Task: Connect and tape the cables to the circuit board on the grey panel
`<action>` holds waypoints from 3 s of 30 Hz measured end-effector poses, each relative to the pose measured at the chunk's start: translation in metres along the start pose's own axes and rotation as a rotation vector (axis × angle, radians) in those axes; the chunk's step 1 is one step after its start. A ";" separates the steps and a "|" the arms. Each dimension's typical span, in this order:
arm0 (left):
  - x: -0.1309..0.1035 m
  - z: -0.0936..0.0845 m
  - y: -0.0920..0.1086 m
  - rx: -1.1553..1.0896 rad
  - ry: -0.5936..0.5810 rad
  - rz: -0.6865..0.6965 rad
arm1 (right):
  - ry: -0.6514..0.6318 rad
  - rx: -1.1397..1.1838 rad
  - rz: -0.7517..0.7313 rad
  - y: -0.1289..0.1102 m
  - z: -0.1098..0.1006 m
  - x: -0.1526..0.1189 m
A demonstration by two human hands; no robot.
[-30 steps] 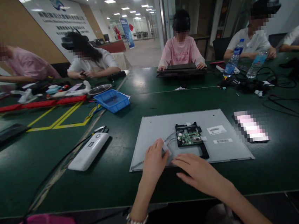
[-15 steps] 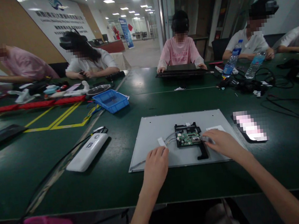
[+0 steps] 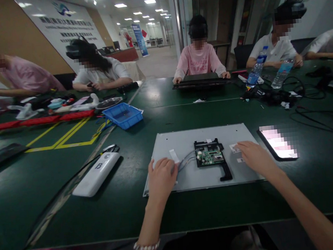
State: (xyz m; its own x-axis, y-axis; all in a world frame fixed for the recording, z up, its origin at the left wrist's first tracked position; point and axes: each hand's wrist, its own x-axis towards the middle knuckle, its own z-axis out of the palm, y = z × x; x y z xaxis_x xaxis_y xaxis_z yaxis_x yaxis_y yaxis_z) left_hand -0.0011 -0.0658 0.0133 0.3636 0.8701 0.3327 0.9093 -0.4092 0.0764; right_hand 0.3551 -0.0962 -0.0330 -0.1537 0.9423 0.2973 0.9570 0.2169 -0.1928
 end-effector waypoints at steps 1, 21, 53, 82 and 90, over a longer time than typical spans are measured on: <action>-0.001 0.002 0.000 -0.008 0.001 -0.009 | 0.010 0.021 0.004 -0.003 -0.002 0.004; -0.006 0.008 -0.001 -0.088 0.057 0.044 | 0.064 -0.010 -0.011 -0.042 0.001 0.093; -0.006 0.012 -0.003 -0.254 -0.134 0.151 | 0.032 0.236 0.134 0.009 0.020 0.055; -0.009 0.027 -0.003 -0.320 -0.022 -0.024 | 0.028 0.263 0.116 0.010 0.021 0.054; -0.002 -0.012 0.027 -0.368 0.146 0.120 | 0.048 0.280 0.116 0.009 0.020 0.054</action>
State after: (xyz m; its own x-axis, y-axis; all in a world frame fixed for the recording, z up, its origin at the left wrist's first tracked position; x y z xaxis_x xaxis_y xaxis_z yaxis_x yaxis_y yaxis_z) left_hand 0.0205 -0.0823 0.0265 0.4060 0.7728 0.4879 0.7194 -0.5994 0.3509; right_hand 0.3503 -0.0381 -0.0373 -0.0287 0.9532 0.3010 0.8613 0.1764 -0.4765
